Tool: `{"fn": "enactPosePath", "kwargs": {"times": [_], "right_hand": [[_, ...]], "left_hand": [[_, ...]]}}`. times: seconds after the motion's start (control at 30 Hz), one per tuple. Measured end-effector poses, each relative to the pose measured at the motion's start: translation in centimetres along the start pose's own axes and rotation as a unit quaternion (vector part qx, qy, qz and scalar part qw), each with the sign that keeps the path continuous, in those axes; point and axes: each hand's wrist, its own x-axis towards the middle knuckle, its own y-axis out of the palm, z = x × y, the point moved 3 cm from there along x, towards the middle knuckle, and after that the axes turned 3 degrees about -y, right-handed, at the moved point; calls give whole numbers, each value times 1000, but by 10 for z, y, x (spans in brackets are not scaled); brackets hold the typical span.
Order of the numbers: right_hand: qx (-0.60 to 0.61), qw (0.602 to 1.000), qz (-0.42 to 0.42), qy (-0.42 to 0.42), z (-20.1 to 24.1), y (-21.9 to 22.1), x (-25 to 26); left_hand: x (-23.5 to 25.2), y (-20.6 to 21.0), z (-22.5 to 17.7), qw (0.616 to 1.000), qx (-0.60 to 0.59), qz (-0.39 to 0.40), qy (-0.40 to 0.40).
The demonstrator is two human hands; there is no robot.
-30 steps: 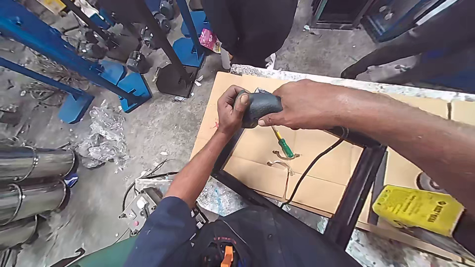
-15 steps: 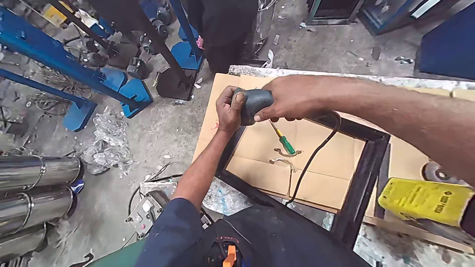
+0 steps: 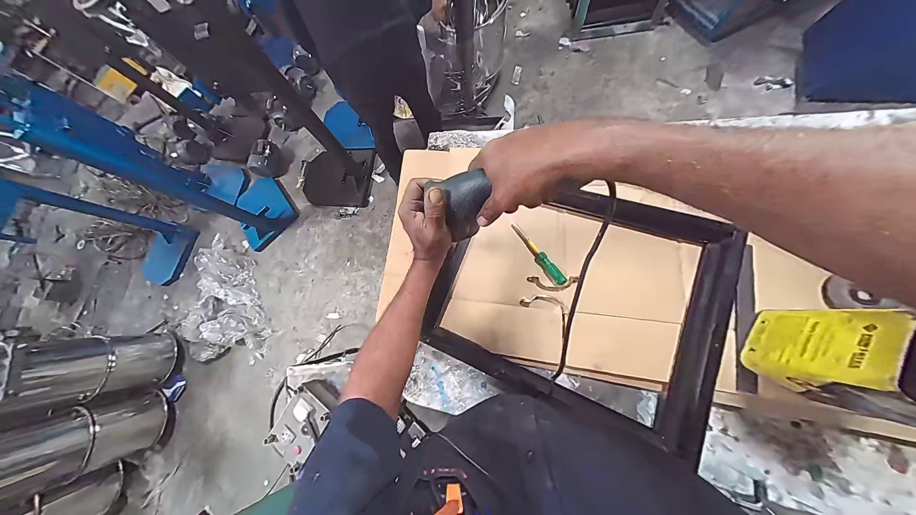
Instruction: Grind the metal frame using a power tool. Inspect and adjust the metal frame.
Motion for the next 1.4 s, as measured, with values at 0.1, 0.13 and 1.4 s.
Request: {"fn": "enactPosePath", "kwargs": {"times": [0.1, 0.13, 1.4], "right_hand": [[7, 1000, 3, -8, -1, -4, 3], [4, 1000, 4, -10, 1, -4, 3], [42, 999, 2, -3, -1, 2, 7]], "left_hand": [[3, 0, 4, 1000, -5, -9, -3], [2, -1, 5, 1000, -1, -12, -3], [2, -5, 16, 1000, 18, 0, -11]]}}
